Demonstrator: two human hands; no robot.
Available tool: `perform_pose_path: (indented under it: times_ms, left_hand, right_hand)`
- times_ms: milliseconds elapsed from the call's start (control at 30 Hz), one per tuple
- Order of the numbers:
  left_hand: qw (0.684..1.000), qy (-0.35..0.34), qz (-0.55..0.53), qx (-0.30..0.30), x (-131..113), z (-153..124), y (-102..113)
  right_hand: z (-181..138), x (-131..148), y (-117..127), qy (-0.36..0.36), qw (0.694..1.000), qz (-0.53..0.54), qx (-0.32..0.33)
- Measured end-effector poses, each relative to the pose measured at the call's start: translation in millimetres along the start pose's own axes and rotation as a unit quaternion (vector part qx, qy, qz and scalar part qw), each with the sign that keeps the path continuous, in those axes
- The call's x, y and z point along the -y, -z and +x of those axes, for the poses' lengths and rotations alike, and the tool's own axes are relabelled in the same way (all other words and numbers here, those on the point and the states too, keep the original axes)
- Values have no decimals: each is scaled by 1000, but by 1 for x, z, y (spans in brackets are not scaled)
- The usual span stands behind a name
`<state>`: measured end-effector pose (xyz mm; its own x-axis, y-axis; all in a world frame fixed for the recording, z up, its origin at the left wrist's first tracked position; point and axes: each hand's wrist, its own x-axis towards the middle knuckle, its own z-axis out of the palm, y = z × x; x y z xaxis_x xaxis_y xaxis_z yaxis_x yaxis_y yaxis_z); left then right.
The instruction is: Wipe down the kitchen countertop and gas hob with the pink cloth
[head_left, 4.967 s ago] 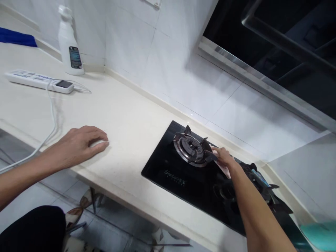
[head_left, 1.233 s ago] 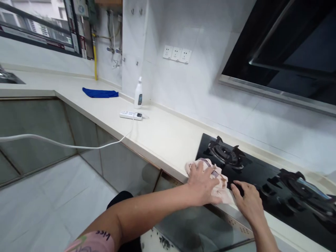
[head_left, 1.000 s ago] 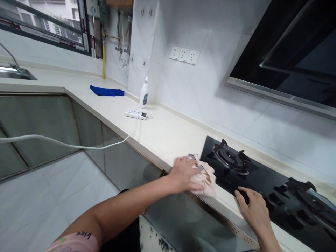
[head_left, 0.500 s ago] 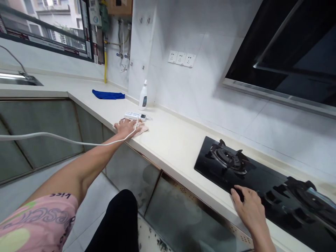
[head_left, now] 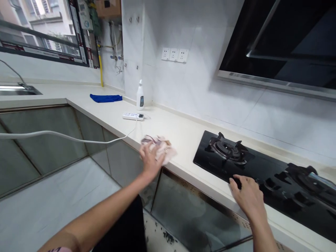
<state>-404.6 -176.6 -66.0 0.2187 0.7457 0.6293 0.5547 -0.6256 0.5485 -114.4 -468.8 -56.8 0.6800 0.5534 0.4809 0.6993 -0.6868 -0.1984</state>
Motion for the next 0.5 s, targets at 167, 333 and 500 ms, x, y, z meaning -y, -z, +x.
perform_pose_path:
  times_ms: [167,333,500]
  left_hand:
    - [963,-245,-35,109,-73,-105,-58]
    - [883,-460,-41,91,-120,-148,-93]
    - [848,-528,-42,4,-107,-124,-95]
  right_hand:
    - [0,0,4,-8,1000,9,9]
    - [6,-15,-1,-23,999,36,18]
    - [9,-26,-4,-27,997,66,26]
